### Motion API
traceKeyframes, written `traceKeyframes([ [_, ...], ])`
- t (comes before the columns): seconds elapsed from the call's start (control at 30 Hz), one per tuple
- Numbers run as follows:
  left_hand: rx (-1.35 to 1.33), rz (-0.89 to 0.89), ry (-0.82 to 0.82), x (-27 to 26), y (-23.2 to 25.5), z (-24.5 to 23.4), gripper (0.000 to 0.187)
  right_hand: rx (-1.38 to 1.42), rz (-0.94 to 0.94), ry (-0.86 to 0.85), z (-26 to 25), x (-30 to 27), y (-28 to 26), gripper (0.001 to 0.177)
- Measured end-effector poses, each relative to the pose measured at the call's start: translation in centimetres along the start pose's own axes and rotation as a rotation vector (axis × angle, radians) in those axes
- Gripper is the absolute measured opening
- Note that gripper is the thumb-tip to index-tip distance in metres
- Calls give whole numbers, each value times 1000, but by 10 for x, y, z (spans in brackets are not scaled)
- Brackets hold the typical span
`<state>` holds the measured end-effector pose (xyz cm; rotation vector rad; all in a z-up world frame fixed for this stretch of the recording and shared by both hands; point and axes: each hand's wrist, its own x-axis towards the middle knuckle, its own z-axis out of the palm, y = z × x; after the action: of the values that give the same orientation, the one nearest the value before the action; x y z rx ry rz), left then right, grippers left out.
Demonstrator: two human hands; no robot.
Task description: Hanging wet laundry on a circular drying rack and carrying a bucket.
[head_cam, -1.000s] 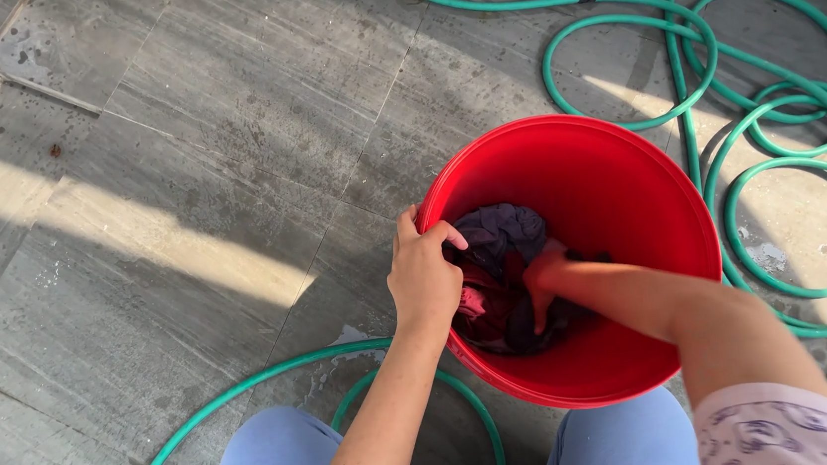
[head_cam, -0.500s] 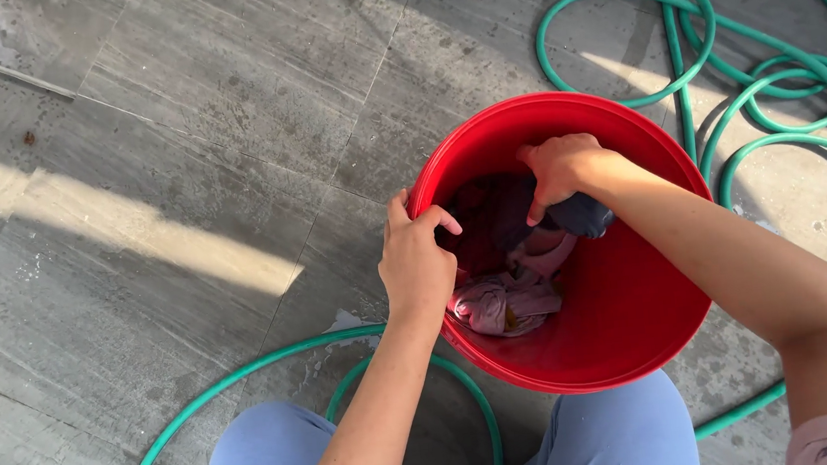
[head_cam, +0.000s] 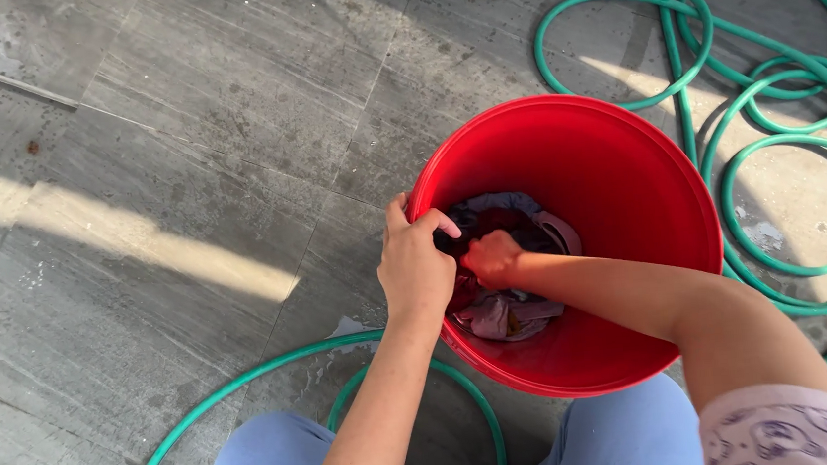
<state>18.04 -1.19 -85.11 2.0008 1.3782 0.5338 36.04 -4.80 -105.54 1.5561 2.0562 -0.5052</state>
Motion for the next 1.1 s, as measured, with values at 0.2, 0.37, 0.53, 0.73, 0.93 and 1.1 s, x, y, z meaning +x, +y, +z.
traceKeyframes([
  [0.2, -1, -31, -40, -4, 1, -6, 29, 382, 52, 165, -93, -57, 69, 37],
  [0.37, 62, 11, -17, -2, -1, -2, 41, 641, 8, 579, -139, -153, 94, 31],
  [0.53, 155, 52, 13, 1, -5, 0, 46, 1525, 68, 785, -138, -204, 82, 28],
  [0.73, 256, 51, 1, 3, -2, 0, 47, 2011, 149, 964, -152, -233, 47, 36],
  [0.93, 205, 443, 218, -1, -2, -8, 33, 1687, 49, 1157, -140, -217, 11, 50],
  [1.1, -324, 570, -46, -26, 21, -16, 71, 1617, 11, 1202, -145, -215, -25, 47],
])
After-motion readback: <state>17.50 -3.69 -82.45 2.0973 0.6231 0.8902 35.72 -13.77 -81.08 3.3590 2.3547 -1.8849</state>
